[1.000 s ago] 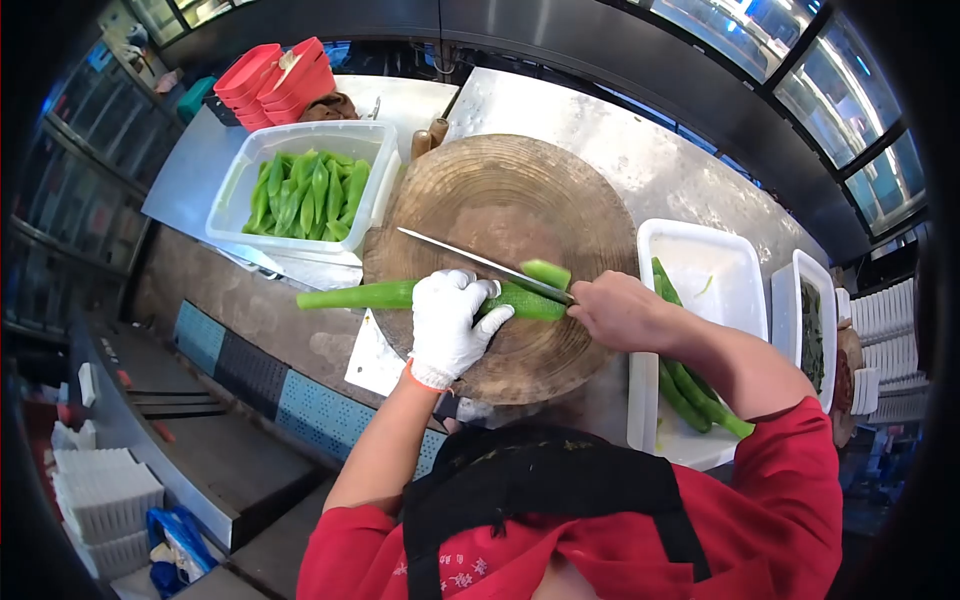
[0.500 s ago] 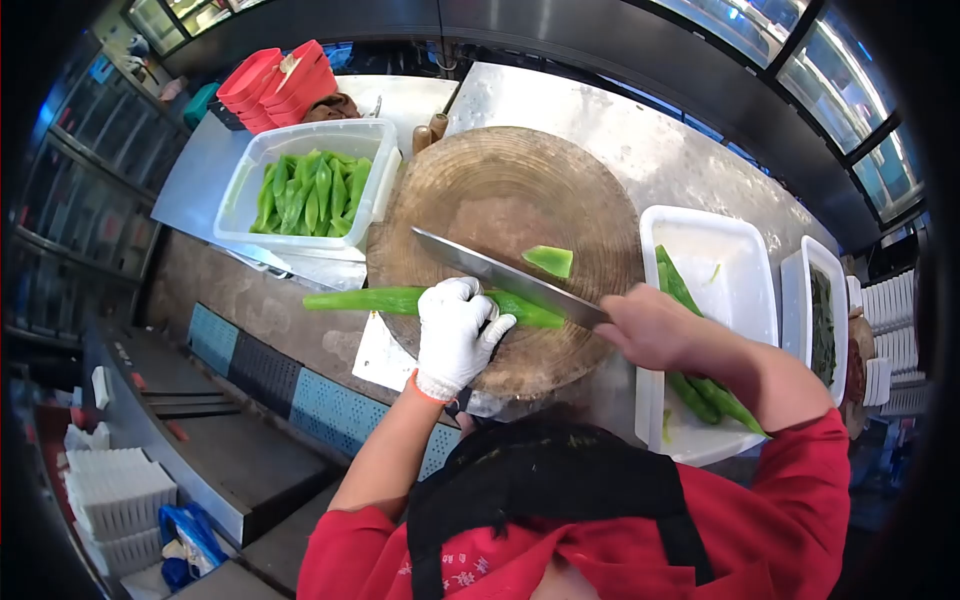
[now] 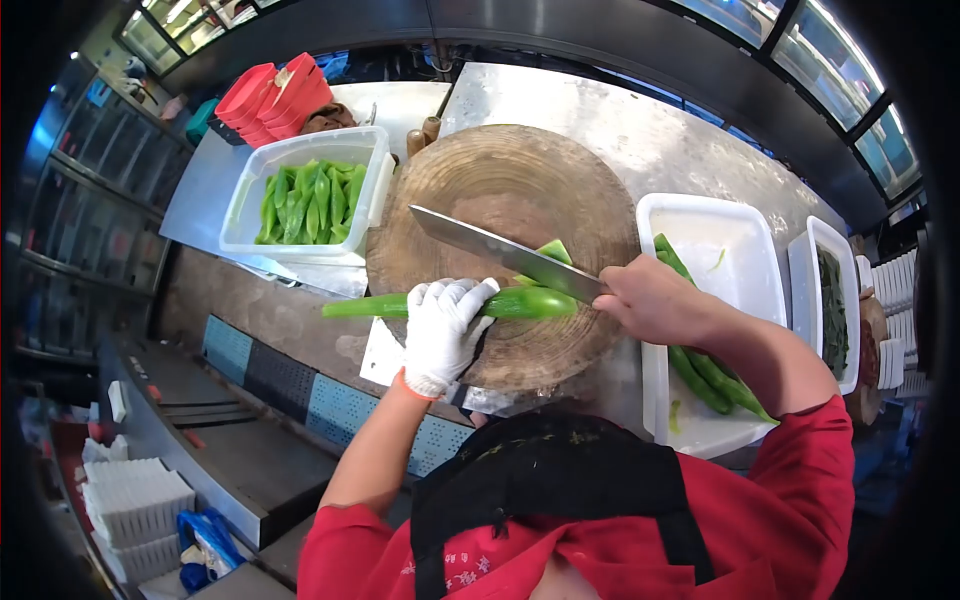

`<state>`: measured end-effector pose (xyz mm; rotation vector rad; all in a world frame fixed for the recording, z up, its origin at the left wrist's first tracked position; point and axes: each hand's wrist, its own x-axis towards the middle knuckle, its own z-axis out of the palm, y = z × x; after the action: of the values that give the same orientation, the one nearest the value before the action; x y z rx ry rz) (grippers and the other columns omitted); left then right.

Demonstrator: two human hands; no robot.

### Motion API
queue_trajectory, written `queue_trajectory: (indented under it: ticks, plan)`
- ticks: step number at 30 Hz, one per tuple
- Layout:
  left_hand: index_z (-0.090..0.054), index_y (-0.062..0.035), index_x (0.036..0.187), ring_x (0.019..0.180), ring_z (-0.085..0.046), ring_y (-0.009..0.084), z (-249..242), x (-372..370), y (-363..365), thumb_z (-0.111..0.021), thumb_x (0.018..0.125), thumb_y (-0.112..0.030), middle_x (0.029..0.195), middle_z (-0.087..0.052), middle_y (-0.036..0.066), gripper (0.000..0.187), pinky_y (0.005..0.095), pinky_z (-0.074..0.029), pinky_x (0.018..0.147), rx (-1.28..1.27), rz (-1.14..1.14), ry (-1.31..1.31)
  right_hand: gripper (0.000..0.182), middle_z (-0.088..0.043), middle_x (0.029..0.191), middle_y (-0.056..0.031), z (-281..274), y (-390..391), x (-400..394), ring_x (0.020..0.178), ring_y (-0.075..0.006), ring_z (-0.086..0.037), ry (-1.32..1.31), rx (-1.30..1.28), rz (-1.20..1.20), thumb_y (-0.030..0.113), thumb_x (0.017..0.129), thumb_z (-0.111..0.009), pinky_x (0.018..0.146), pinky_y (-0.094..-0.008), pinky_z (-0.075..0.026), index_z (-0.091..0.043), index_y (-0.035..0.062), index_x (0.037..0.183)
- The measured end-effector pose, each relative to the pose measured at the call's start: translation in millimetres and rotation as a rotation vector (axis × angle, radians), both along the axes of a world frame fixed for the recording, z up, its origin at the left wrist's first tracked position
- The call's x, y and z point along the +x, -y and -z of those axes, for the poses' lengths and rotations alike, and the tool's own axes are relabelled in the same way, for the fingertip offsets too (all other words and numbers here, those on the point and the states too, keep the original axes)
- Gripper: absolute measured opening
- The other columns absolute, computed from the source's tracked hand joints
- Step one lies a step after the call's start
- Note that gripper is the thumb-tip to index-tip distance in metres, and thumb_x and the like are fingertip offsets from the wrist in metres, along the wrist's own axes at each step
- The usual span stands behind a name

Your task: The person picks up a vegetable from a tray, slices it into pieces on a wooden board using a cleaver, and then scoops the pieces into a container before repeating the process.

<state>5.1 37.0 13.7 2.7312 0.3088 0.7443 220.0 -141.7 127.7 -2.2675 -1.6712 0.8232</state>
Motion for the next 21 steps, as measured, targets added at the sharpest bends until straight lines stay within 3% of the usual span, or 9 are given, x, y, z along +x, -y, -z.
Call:
queue_trajectory:
  ticks: [2, 4, 8, 10, 14, 15, 19, 21]
  plan:
    - [-0.067, -0.0129, 0.114, 0.098, -0.061, 0.0287, 4.3, 9.2, 7.9, -0.084, 0.067, -0.014, 0.102, -0.066, 0.006, 0.050, 0.0427, -0.042, 0.088, -0.027, -0.011, 0.080, 0.027, -0.060, 0.068, -0.0252, -11.6, 6.6, 1.0, 0.071, -0.0465, -0.062, -0.017, 0.010, 0.032, 0.021, 0.094, -0.063, 0.067, -0.0516, -0.048, -0.059, -0.0026, 0.081]
    - [-0.068, -0.0124, 0.109, 0.097, -0.060, 0.0295, 6.5, 9.2, 10.7, -0.085, 0.065, -0.014, 0.100, -0.065, 0.006, 0.048, 0.0430, -0.042, 0.087, -0.087, -0.007, 0.094, 0.026, -0.066, 0.079, -0.0272, -21.1, 9.6, -1.4, 0.079, -0.0461, -0.065, 0.014, -0.120, -0.030, 0.019, 0.094, -0.059, 0.076, -0.0520, -0.051, -0.064, -0.0056, 0.089]
    - [-0.068, -0.0114, 0.097, 0.095, -0.060, 0.0307, 4.9, 9.5, 18.1, -0.086, 0.063, -0.015, 0.095, -0.064, 0.008, 0.038, 0.0438, -0.044, 0.085, -0.095, -0.063, 0.150, 0.019, -0.067, 0.083, -0.0269, 3.1, 2.1, -6.2, 0.081, -0.0449, -0.066, 0.066, -0.240, -0.054, 0.014, 0.091, -0.059, 0.076, -0.0514, -0.052, -0.064, -0.0044, 0.089]
    - [-0.068, -0.0111, 0.094, 0.095, -0.060, 0.0313, 9.3, 4.1, 23.1, -0.086, 0.064, -0.017, 0.096, -0.064, 0.009, 0.035, 0.0441, -0.044, 0.085, -0.102, -0.050, 0.120, 0.023, -0.063, 0.073, -0.0240, 37.0, -7.0, -9.9, 0.073, -0.0456, -0.063, 0.077, 0.053, -0.170, 0.022, 0.095, -0.061, 0.071, -0.0524, -0.051, -0.061, -0.0008, 0.089]
    - [-0.067, -0.0109, 0.090, 0.098, -0.059, 0.0330, -6.1, -6.0, 18.2, -0.086, 0.068, -0.023, 0.098, -0.063, 0.010, 0.032, 0.0453, -0.043, 0.086, -0.083, 0.008, 0.067, 0.023, -0.063, 0.074, -0.0251, 27.5, -16.5, -20.6, 0.074, -0.0465, -0.063, 0.087, -0.026, -0.127, 0.020, 0.094, -0.061, 0.070, -0.0542, -0.050, -0.061, -0.0013, 0.087]
    - [-0.066, -0.0109, 0.088, 0.099, -0.058, 0.0337, -10.7, -7.0, 15.3, -0.085, 0.069, -0.026, 0.097, -0.062, 0.010, 0.031, 0.0461, -0.043, 0.086, -0.046, -0.018, 0.096, 0.024, -0.061, 0.070, -0.0252, 31.4, -12.8, -12.9, 0.072, -0.0469, -0.062, 0.046, 0.075, -0.151, 0.021, 0.094, -0.063, 0.068, -0.0536, -0.050, -0.062, -0.0014, 0.086]
    - [-0.065, -0.0105, 0.078, 0.096, -0.059, 0.0317, 9.3, -16.3, 14.5, -0.087, 0.064, -0.020, 0.090, -0.061, 0.007, 0.027, 0.0463, -0.044, 0.084, -0.059, -0.037, 0.070, 0.024, -0.060, 0.067, -0.0251, 10.0, 1.3, -8.9, 0.069, -0.0471, -0.061, -0.001, 0.172, -0.218, 0.021, 0.094, -0.063, 0.066, -0.0526, -0.049, -0.062, -0.0013, 0.085]
    - [-0.064, -0.0109, 0.074, 0.090, -0.059, 0.0310, 13.7, -16.7, 18.4, -0.087, 0.059, -0.016, 0.088, -0.061, 0.007, 0.028, 0.0443, -0.046, 0.080, -0.104, -0.004, 0.166, 0.023, -0.065, 0.080, -0.0284, -17.2, 2.0, -18.4, 0.080, -0.0465, -0.066, -0.004, -0.146, -0.075, 0.018, 0.092, -0.061, 0.075, -0.0520, -0.051, -0.064, -0.0047, 0.088]
